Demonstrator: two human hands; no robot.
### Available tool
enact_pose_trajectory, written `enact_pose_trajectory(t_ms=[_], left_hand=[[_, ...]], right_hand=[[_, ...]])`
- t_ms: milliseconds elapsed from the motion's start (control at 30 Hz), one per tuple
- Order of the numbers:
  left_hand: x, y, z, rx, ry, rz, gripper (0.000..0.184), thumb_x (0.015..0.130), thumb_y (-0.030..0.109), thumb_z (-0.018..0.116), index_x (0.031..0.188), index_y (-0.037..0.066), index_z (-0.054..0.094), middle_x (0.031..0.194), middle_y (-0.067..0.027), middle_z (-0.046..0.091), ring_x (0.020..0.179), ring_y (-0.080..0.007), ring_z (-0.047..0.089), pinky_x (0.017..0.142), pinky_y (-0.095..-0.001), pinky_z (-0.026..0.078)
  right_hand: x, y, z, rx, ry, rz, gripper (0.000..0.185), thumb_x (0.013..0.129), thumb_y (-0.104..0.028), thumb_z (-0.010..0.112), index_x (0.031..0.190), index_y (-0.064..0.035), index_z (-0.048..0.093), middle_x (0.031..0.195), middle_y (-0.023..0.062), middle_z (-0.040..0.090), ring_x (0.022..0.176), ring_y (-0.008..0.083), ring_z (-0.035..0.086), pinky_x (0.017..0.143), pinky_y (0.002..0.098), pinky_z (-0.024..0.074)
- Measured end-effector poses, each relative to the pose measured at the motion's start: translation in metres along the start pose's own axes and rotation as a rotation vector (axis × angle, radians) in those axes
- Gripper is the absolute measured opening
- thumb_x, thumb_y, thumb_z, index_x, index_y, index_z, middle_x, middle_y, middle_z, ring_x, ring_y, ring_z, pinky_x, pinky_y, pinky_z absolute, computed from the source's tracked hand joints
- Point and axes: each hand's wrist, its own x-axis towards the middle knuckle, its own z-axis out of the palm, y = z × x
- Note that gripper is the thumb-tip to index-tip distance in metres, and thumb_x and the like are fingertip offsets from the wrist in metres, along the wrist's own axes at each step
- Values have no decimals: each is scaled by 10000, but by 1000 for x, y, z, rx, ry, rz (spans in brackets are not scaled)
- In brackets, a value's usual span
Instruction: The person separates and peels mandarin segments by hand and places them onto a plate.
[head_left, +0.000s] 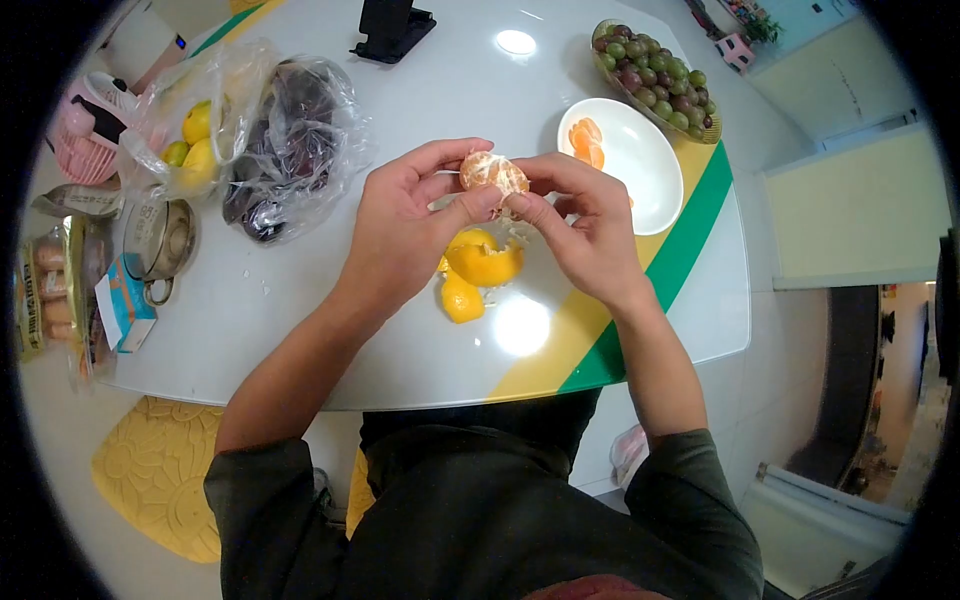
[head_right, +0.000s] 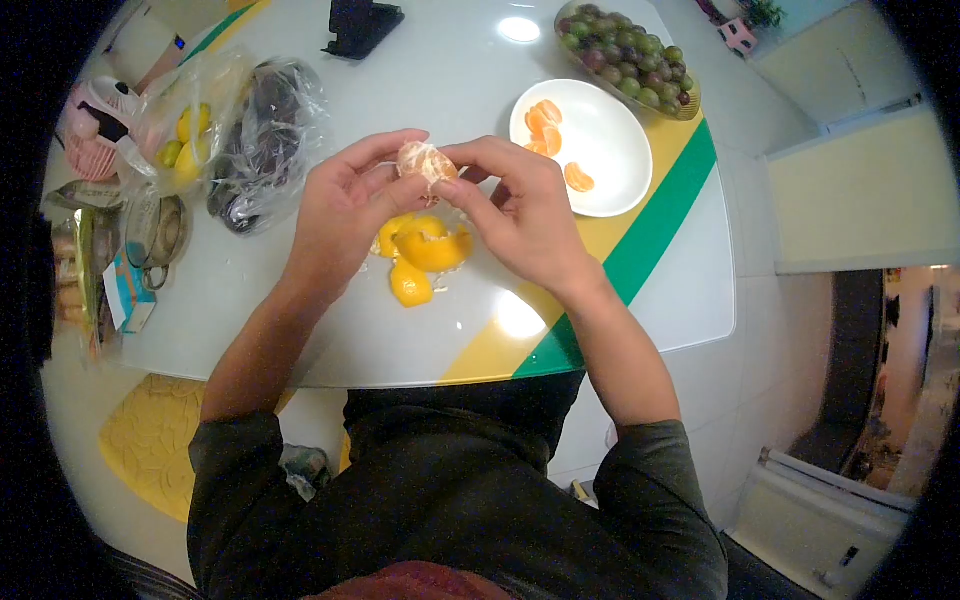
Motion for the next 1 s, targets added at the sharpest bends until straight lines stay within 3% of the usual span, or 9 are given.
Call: enact_pose_trajectory(t_ms=[367, 667, 867, 1000], left_hand=[[-1, 1, 0, 68, -8, 36, 345, 911, -15, 723, 1229, -86, 612, 1146, -137, 691, 1050, -160, 681, 928, -272, 571], [0, -1, 1, 47, -44, 33, 325, 956, -25, 645, 1264, -92, 565, 1157, -161, 684, 1045, -173, 689, 941, -292, 580], [0, 0, 2, -12, -50, 16, 317, 1006, 15, 583, 1302, -78, 523, 1200, -176, 662, 1060, -191, 692, 952, -317, 591], [-2, 6, 6, -18, -46, -56, 356, 999, 79, 633, 1307, -63, 527, 1176, -152, 655, 1015, -172, 685, 918, -290, 582]], right_hand=[[-2, -3, 0, 269, -47, 184, 223, 1002, -113, 616, 1167, 24, 674, 954, 58, 703, 822, 106, 647, 611, 239, 489], [0, -6, 0, 350, -61, 260, 240, 1066, -141, 497, 1194, 16, 626, 908, 43, 674, 756, 55, 622, 530, 182, 458], [2, -6, -1, 405, -12, 284, 250, 1077, -167, 486, 1194, 16, 610, 925, 38, 673, 783, 51, 639, 514, 177, 454], [2, -3, -2, 288, -27, 245, 229, 1046, -180, 559, 1157, 7, 629, 933, 53, 679, 786, 90, 654, 549, 210, 480]])
